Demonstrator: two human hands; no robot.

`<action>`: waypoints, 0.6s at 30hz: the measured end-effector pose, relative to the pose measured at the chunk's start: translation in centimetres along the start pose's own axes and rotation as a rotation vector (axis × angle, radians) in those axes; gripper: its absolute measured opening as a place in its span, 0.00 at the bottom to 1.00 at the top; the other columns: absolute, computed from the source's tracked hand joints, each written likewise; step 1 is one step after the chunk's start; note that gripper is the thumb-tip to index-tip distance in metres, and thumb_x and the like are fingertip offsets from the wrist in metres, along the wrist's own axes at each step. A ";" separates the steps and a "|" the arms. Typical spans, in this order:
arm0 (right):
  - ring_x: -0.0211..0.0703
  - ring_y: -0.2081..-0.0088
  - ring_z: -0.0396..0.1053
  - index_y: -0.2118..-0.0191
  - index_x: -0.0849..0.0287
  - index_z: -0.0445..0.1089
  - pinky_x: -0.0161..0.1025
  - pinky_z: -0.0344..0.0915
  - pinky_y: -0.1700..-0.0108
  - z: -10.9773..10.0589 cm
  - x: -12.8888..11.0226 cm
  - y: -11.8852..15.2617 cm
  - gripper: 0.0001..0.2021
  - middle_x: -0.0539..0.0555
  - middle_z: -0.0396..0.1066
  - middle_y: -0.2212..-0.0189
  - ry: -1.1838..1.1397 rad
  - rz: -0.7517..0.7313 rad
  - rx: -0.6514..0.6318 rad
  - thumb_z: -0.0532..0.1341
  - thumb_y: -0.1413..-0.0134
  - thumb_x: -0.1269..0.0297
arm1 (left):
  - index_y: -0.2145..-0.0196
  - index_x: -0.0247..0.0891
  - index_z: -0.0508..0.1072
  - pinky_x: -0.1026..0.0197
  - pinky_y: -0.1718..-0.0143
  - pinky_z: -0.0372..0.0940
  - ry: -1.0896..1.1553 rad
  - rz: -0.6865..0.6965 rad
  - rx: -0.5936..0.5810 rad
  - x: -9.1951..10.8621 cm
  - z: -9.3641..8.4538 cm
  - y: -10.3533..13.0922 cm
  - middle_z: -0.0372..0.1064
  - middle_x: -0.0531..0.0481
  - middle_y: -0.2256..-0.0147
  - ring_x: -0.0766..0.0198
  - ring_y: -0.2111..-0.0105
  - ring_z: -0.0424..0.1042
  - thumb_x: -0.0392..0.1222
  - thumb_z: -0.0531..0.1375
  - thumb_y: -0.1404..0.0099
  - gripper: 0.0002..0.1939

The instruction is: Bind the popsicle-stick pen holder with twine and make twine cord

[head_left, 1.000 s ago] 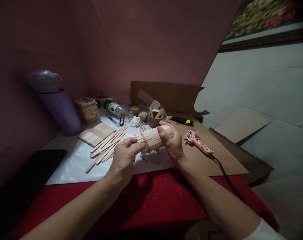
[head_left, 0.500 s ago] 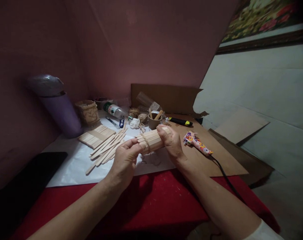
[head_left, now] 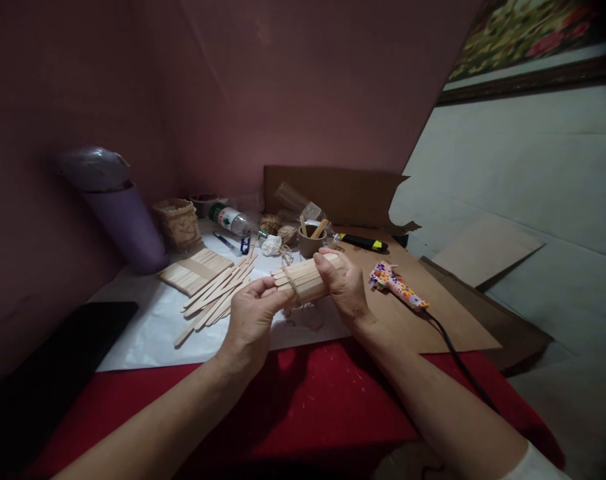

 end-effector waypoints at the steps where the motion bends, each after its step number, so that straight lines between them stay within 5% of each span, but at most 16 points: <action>1: 0.45 0.67 0.69 0.57 0.63 0.70 0.39 0.63 0.64 0.0 0.0 -0.1 0.26 0.56 0.72 0.69 -0.004 0.004 -0.005 0.61 0.55 0.45 | 0.74 0.32 0.75 0.66 0.70 0.64 0.007 -0.006 0.004 0.1 0.1 0.1 0.73 0.51 0.76 0.68 0.76 0.70 0.32 0.68 0.58 0.09; 18: 0.45 0.67 0.69 0.57 0.64 0.71 0.39 0.64 0.64 -0.1 0.0 0.0 0.26 0.57 0.73 0.69 0.012 0.009 0.017 0.61 0.56 0.45 | 0.74 0.31 0.74 0.66 0.69 0.63 0.013 -0.010 0.015 -0.1 0.0 -0.1 0.73 0.51 0.76 0.68 0.75 0.70 0.32 0.68 0.59 0.11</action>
Point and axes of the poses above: each hand's wrist, its own y-axis away from the middle knuckle, its own z-axis out of the palm, x = y × z, the point moved 4 cm from there along -y, towards the middle knuckle
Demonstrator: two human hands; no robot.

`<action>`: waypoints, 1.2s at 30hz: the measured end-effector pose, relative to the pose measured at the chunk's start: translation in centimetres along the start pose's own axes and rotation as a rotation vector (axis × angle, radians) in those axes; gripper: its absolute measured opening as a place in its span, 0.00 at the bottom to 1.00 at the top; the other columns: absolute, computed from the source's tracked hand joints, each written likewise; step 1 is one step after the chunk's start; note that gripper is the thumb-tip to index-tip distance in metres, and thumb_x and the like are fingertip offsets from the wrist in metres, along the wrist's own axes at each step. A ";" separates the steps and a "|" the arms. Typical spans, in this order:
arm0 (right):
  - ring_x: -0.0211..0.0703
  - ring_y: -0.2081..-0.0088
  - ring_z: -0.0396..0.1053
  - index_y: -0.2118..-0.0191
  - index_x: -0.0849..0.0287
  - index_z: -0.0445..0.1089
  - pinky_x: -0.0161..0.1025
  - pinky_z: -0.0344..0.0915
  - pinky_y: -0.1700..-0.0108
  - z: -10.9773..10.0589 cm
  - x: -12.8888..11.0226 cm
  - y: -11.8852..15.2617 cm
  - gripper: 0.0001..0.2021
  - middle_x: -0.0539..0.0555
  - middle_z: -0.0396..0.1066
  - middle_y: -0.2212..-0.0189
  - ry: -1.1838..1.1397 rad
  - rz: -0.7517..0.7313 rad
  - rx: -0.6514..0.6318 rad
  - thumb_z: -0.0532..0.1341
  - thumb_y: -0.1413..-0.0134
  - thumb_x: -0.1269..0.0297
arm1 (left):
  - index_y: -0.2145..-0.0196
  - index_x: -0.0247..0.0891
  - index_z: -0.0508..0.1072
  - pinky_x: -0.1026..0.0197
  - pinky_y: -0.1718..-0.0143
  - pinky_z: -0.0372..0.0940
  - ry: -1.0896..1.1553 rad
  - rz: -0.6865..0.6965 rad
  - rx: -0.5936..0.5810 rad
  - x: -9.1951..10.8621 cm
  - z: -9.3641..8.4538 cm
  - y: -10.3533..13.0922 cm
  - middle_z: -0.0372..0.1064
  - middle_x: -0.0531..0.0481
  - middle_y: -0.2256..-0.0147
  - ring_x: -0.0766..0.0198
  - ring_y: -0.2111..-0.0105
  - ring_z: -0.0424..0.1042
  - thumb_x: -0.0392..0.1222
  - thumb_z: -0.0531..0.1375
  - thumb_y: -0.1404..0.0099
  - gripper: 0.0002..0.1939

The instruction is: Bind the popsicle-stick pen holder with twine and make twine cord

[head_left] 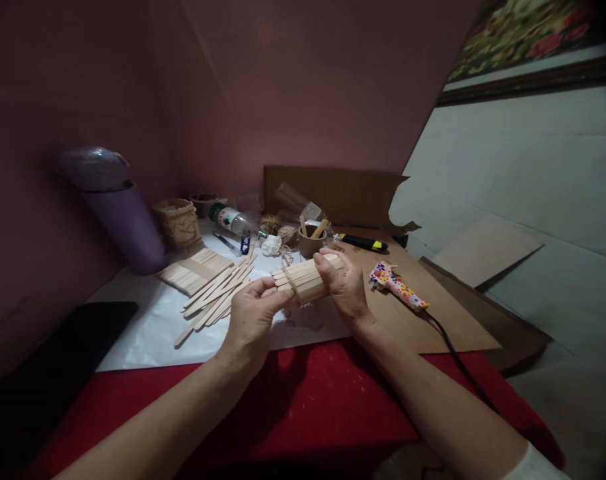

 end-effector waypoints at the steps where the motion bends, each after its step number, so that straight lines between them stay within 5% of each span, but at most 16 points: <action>1: 0.45 0.68 0.69 0.58 0.64 0.71 0.39 0.64 0.65 0.0 0.0 -0.1 0.26 0.56 0.72 0.69 0.000 0.001 -0.002 0.61 0.56 0.45 | 0.74 0.31 0.74 0.66 0.69 0.63 0.003 -0.005 -0.004 0.0 0.1 0.0 0.73 0.51 0.76 0.68 0.75 0.70 0.32 0.68 0.59 0.11; 15: 0.44 0.68 0.67 0.59 0.65 0.71 0.39 0.63 0.65 -0.1 0.1 -0.3 0.27 0.56 0.72 0.70 0.019 0.014 -0.009 0.61 0.56 0.45 | 0.70 0.34 0.67 0.66 0.72 0.62 0.038 -0.031 0.071 0.1 -0.4 0.0 0.71 0.55 0.77 0.69 0.77 0.69 0.30 0.68 0.61 0.19; 36: 0.43 0.69 0.68 0.58 0.64 0.71 0.38 0.63 0.66 -0.1 0.2 -0.3 0.27 0.55 0.72 0.70 -0.007 0.001 -0.023 0.62 0.56 0.45 | 0.72 0.33 0.68 0.66 0.71 0.61 0.021 -0.014 0.070 0.1 -0.5 -0.2 0.70 0.54 0.78 0.70 0.76 0.68 0.32 0.67 0.60 0.16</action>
Point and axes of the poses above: each hand's wrist, its own y-axis away from the middle knuckle, its own z-axis out of the palm, x = y × z, the point moved 4 cm from there along -y, towards the middle knuckle
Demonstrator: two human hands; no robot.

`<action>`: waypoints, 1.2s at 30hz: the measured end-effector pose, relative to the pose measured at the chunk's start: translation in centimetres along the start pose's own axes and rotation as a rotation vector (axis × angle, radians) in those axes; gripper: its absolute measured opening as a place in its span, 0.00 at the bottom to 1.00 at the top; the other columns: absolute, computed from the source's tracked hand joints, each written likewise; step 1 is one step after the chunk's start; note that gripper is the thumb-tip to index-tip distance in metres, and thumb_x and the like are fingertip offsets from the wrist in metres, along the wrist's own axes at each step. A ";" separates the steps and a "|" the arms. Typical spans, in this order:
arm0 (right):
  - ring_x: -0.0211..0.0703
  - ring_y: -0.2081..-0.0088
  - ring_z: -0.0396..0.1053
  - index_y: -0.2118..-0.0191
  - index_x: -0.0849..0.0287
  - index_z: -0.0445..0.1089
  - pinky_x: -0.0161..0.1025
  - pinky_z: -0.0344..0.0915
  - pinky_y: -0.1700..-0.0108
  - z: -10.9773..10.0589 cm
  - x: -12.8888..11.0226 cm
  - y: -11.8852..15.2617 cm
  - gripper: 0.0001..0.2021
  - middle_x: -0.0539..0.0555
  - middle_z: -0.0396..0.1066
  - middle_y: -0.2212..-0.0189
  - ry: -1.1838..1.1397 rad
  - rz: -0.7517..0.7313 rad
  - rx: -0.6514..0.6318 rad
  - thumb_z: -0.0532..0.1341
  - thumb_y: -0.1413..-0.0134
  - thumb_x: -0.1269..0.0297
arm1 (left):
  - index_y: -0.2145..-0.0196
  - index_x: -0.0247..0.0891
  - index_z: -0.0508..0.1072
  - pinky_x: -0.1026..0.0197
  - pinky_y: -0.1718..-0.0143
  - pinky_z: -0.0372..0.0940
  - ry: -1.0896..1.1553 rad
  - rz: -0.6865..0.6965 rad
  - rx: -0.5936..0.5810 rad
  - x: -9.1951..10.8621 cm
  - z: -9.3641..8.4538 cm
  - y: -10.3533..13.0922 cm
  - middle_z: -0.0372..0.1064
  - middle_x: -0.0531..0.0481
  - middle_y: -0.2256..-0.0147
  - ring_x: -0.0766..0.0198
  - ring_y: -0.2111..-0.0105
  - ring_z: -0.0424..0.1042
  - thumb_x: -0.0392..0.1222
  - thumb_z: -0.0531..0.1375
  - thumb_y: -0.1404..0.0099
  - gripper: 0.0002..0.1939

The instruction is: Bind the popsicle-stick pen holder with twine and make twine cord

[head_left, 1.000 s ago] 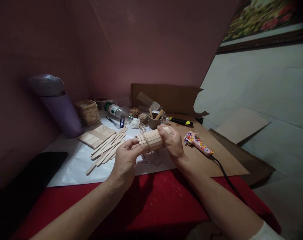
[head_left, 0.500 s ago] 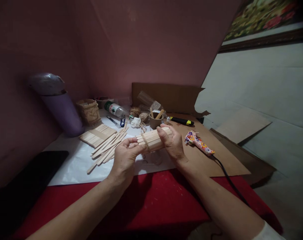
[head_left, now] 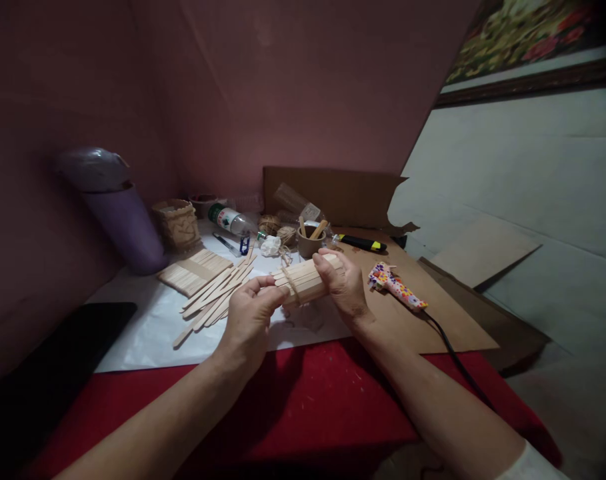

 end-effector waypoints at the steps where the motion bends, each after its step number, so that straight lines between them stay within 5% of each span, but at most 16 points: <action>1: 0.43 0.69 0.68 0.58 0.64 0.71 0.38 0.63 0.66 0.0 -0.1 0.0 0.27 0.55 0.72 0.70 0.002 -0.002 0.002 0.62 0.57 0.45 | 0.72 0.33 0.68 0.66 0.71 0.61 -0.008 0.000 0.006 0.0 0.0 -0.1 0.70 0.55 0.78 0.70 0.76 0.67 0.31 0.67 0.60 0.15; 36: 0.45 0.67 0.69 0.57 0.65 0.71 0.39 0.64 0.64 0.1 -0.4 0.5 0.27 0.57 0.72 0.69 0.035 -0.012 0.021 0.61 0.56 0.45 | 0.77 0.35 0.66 0.68 0.76 0.57 -0.022 -0.024 0.024 -0.1 -0.1 -0.2 0.66 0.56 0.81 0.71 0.79 0.64 0.30 0.66 0.62 0.14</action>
Point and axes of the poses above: each hand's wrist, its own y-axis away from the middle knuckle, its own z-axis out of the palm, x = y × z, the point moved 4 cm from there along -y, towards the middle knuckle
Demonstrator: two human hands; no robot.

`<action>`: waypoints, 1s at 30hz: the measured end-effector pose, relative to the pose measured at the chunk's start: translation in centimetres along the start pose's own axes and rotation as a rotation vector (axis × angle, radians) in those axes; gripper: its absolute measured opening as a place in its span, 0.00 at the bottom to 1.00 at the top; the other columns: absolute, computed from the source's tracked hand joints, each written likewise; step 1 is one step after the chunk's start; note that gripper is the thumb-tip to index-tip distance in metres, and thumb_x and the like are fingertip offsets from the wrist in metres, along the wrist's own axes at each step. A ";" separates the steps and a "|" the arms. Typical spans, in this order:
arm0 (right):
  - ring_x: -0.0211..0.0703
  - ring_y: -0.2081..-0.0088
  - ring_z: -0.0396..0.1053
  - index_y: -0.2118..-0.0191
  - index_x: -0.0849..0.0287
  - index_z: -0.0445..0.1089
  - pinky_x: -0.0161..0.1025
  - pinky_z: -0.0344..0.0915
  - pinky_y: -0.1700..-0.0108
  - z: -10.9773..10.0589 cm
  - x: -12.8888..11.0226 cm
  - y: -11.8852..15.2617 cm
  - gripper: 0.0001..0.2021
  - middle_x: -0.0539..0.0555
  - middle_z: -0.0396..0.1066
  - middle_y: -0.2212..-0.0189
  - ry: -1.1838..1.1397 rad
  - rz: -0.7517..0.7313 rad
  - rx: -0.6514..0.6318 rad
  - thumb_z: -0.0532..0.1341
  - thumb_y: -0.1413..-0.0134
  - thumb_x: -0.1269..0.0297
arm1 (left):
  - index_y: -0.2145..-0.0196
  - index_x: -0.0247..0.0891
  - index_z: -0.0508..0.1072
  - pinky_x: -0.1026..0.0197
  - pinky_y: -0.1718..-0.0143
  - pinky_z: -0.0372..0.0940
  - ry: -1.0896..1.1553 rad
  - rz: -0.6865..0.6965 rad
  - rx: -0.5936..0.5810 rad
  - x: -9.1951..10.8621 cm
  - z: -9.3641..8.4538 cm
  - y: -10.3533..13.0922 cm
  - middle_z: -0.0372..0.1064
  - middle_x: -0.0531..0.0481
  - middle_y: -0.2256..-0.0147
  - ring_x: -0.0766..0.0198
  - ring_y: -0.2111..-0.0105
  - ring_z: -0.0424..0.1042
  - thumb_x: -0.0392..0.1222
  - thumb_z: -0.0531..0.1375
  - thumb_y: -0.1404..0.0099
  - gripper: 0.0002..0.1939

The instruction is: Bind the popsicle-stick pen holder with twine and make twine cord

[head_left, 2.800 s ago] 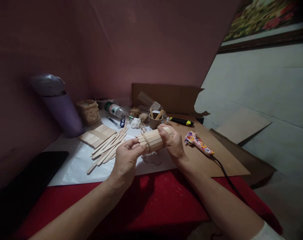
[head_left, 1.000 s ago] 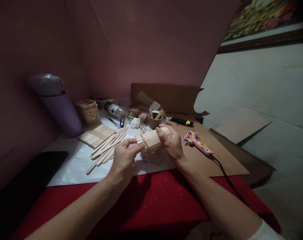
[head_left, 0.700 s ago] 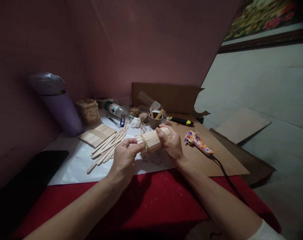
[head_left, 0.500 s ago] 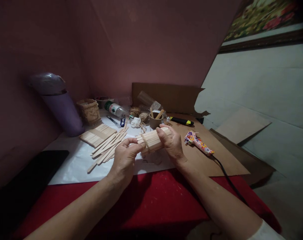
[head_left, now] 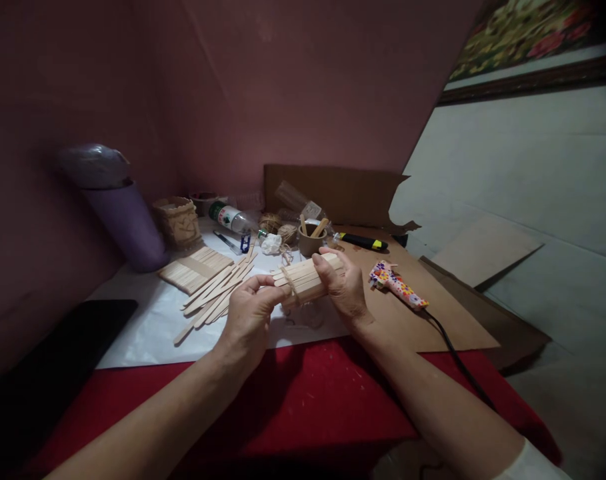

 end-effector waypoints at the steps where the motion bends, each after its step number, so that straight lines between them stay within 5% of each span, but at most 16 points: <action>1: 0.45 0.67 0.69 0.57 0.65 0.70 0.39 0.64 0.64 0.0 0.0 0.0 0.27 0.57 0.72 0.69 -0.001 -0.001 -0.001 0.61 0.56 0.45 | 0.77 0.35 0.66 0.68 0.76 0.57 0.001 0.000 -0.001 0.0 0.0 0.0 0.67 0.56 0.81 0.71 0.79 0.64 0.30 0.66 0.62 0.14; 19: 0.44 0.68 0.69 0.60 0.66 0.71 0.39 0.63 0.65 0.2 0.6 -0.4 0.27 0.57 0.72 0.69 -0.017 0.039 -0.028 0.61 0.56 0.45 | 0.73 0.34 0.66 0.66 0.70 0.61 0.032 -0.007 -0.048 0.1 0.4 0.4 0.70 0.54 0.76 0.69 0.75 0.68 0.32 0.67 0.59 0.15; 30: 0.45 0.68 0.69 0.59 0.65 0.71 0.39 0.64 0.64 0.1 0.3 -0.1 0.27 0.57 0.72 0.70 -0.013 0.032 -0.005 0.62 0.57 0.45 | 0.76 0.34 0.67 0.66 0.75 0.60 -0.036 0.042 -0.044 0.3 0.3 0.4 0.69 0.55 0.81 0.69 0.80 0.67 0.32 0.67 0.61 0.14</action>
Point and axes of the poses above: each hand's wrist, its own y-axis away from the middle knuckle, its own z-axis out of the palm, x = y × z, the point moved 4 cm from there along -y, towards the middle knuckle
